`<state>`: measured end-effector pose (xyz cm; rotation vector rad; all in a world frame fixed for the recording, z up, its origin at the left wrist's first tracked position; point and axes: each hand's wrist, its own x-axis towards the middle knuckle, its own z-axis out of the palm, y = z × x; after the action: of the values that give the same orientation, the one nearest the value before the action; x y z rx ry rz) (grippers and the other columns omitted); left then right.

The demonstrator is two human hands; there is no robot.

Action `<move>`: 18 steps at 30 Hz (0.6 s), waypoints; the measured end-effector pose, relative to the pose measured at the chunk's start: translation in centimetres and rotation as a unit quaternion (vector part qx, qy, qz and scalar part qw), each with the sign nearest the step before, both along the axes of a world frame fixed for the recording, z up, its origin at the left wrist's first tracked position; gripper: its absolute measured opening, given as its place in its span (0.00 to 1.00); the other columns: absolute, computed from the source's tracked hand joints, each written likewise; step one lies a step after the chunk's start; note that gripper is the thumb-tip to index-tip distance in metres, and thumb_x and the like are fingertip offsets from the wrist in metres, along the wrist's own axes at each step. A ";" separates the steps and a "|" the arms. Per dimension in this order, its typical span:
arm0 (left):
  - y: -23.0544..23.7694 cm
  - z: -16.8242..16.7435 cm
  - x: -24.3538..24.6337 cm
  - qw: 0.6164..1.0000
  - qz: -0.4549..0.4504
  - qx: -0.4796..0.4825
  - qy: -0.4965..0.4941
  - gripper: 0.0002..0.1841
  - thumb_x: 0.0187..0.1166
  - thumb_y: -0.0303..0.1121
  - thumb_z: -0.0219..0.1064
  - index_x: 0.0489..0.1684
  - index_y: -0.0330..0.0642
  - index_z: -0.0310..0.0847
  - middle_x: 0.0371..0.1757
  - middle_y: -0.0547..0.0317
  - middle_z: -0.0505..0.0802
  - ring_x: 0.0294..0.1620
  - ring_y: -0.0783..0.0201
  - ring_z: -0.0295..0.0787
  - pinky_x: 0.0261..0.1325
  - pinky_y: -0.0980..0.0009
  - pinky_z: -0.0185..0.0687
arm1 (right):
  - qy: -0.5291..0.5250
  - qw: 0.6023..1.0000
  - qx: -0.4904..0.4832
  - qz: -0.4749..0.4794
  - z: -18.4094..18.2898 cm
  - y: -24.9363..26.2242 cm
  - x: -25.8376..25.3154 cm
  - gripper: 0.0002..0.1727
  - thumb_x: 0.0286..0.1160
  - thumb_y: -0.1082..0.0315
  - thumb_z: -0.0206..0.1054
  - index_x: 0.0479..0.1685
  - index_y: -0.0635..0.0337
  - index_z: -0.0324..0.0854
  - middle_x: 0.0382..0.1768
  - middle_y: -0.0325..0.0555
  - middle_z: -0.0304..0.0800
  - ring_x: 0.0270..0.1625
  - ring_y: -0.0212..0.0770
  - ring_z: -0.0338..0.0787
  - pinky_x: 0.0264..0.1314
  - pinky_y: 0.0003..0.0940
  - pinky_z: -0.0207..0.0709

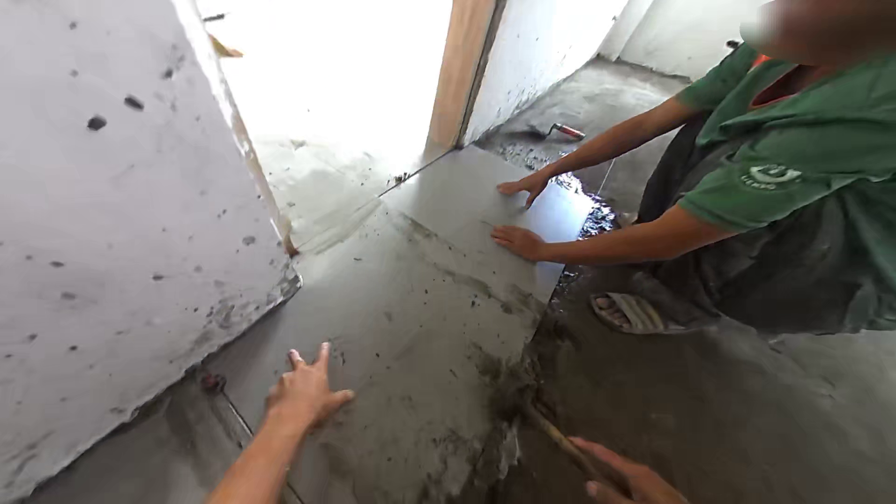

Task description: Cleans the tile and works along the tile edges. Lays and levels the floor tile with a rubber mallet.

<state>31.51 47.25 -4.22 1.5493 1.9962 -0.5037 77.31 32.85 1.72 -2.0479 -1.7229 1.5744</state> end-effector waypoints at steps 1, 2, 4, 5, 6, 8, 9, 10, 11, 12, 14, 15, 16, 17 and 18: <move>0.8 0.4 2.1 1.000 -0.003 0.008 -0.014 0.61 0.61 0.73 0.73 0.98 0.64 0.42 0.93 0.27 0.53 0.71 0.24 0.79 0.65 0.31 0.79 | 0.015 0.999 0.008 -0.027 -0.9 1.2 0.0 0.34 0.85 0.60 0.63 0.91 0.50 0.63 0.42 0.57 0.89 0.32 0.49 0.87 0.37 0.50 0.83; 1.7 0.5 4.5 1.000 -0.011 0.009 -0.026 0.63 0.59 0.74 0.74 0.98 0.66 0.41 0.94 0.28 0.51 0.71 0.24 0.79 0.64 0.31 0.79 | 0.036 0.998 0.019 -0.053 -1.5 2.6 -0.1 0.34 0.84 0.61 0.63 0.91 0.50 0.63 0.39 0.55 0.89 0.29 0.46 0.86 0.33 0.47 0.83; 2.9 -0.6 8.4 0.999 -0.024 0.003 -0.039 0.66 0.54 0.71 0.80 0.98 0.69 0.38 0.95 0.29 0.46 0.70 0.23 0.79 0.62 0.32 0.81 | 0.070 0.992 0.056 -0.094 -2.0 6.5 -0.4 0.34 0.83 0.62 0.64 0.91 0.48 0.64 0.36 0.51 0.89 0.23 0.43 0.85 0.26 0.42 0.82; 3.2 -1.7 9.4 0.999 -0.025 0.002 -0.036 0.69 0.50 0.69 0.83 0.98 0.72 0.36 0.95 0.29 0.43 0.69 0.23 0.80 0.60 0.34 0.83 | 0.081 0.987 0.087 -0.108 -2.2 8.8 -0.6 0.34 0.83 0.62 0.64 0.90 0.48 0.65 0.35 0.50 0.90 0.21 0.43 0.85 0.24 0.41 0.83; 3.3 -2.6 9.9 0.999 -0.022 0.001 -0.029 0.71 0.47 0.69 0.84 0.98 0.74 0.33 0.96 0.31 0.39 0.66 0.26 0.83 0.58 0.37 0.85 | 0.086 0.982 0.122 -0.118 -2.5 11.3 -0.7 0.34 0.83 0.60 0.63 0.90 0.48 0.65 0.33 0.49 0.89 0.20 0.42 0.85 0.22 0.40 0.83; 3.5 -3.4 9.8 1.000 -0.027 -0.004 -0.012 0.73 0.45 0.72 0.83 0.98 0.77 0.30 0.97 0.34 0.36 0.60 0.30 0.87 0.55 0.40 0.86 | 0.080 0.971 0.177 -0.140 -2.9 15.9 -1.0 0.31 0.88 0.57 0.58 0.91 0.48 0.64 0.35 0.48 0.90 0.19 0.41 0.85 0.21 0.38 0.83; 3.4 -3.4 9.7 1.000 -0.028 -0.012 -0.007 0.73 0.46 0.72 0.83 0.97 0.79 0.29 0.97 0.36 0.35 0.59 0.31 0.88 0.55 0.41 0.87 | 0.069 0.966 0.191 -0.158 -3.0 17.7 -1.4 0.29 0.92 0.57 0.54 0.91 0.48 0.64 0.35 0.49 0.90 0.18 0.41 0.84 0.20 0.38 0.82; 3.3 -3.3 9.6 1.000 -0.026 -0.017 -0.005 0.72 0.46 0.72 0.83 0.97 0.80 0.28 0.97 0.37 0.34 0.58 0.32 0.89 0.54 0.41 0.87 | 0.056 0.962 0.203 -0.172 -3.4 19.5 -1.9 0.28 0.95 0.56 0.52 0.92 0.48 0.63 0.34 0.49 0.90 0.18 0.41 0.83 0.21 0.38 0.81; 3.3 -3.3 9.5 1.000 -0.023 -0.018 -0.004 0.72 0.46 0.72 0.83 0.97 0.81 0.28 0.97 0.38 0.34 0.56 0.33 0.89 0.54 0.42 0.87 | 0.045 0.961 0.212 -0.173 -4.1 21.2 -2.3 0.28 0.95 0.56 0.50 0.92 0.48 0.63 0.34 0.49 0.89 0.20 0.41 0.83 0.23 0.40 0.82; 3.2 -3.4 9.4 1.000 -0.021 -0.017 -0.003 0.72 0.45 0.73 0.82 0.97 0.81 0.29 0.97 0.39 0.34 0.55 0.34 0.90 0.53 0.42 0.87 | 0.037 0.964 0.209 -0.159 -5.1 22.5 -2.5 0.29 0.95 0.57 0.50 0.92 0.49 0.62 0.36 0.51 0.89 0.23 0.43 0.84 0.27 0.42 0.82; 3.0 -3.4 9.4 1.000 -0.022 -0.016 0.002 0.72 0.46 0.75 0.81 0.97 0.81 0.28 0.98 0.40 0.33 0.55 0.35 0.90 0.52 0.42 0.87 | 0.040 0.982 0.157 -0.098 -6.4 24.1 -2.4 0.28 0.94 0.57 0.52 0.91 0.49 0.64 0.39 0.53 0.89 0.29 0.44 0.85 0.34 0.43 0.83; 2.9 -3.4 9.3 1.000 -0.024 -0.017 0.008 0.72 0.46 0.76 0.80 0.97 0.80 0.28 0.98 0.42 0.33 0.55 0.36 0.91 0.52 0.42 0.87 | 0.054 0.986 0.139 -0.080 -6.6 24.5 -2.5 0.28 0.93 0.56 0.55 0.90 0.47 0.67 0.37 0.50 0.88 0.27 0.41 0.83 0.31 0.39 0.80; 2.9 -3.4 9.2 0.999 -0.025 -0.021 0.012 0.72 0.46 0.76 0.80 0.97 0.80 0.27 0.98 0.43 0.33 0.55 0.36 0.90 0.53 0.42 0.87 | 0.072 0.985 0.133 -0.080 -6.5 24.6 -2.9 0.27 0.92 0.54 0.57 0.88 0.45 0.70 0.34 0.47 0.88 0.23 0.39 0.81 0.26 0.36 0.78; 2.8 -3.3 9.0 0.999 -0.023 -0.023 0.014 0.72 0.47 0.76 0.79 0.97 0.79 0.27 0.98 0.45 0.32 0.57 0.36 0.90 0.53 0.42 0.86 | 0.092 0.981 0.139 -0.096 -6.3 24.5 -3.8 0.27 0.92 0.54 0.57 0.88 0.45 0.71 0.32 0.46 0.87 0.20 0.38 0.79 0.22 0.35 0.76; 2.8 -3.3 8.9 0.999 -0.021 -0.026 0.014 0.72 0.48 0.76 0.79 0.97 0.79 0.26 0.98 0.45 0.32 0.57 0.35 0.90 0.54 0.42 0.86 | 0.106 0.975 0.156 -0.114 -6.4 24.2 -4.8 0.27 0.92 0.55 0.56 0.88 0.46 0.70 0.31 0.46 0.86 0.19 0.38 0.78 0.21 0.35 0.76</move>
<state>40.40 50.03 -7.52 1.5632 1.9594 -0.5916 72.51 57.10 -4.69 -1.7817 -1.4890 1.3031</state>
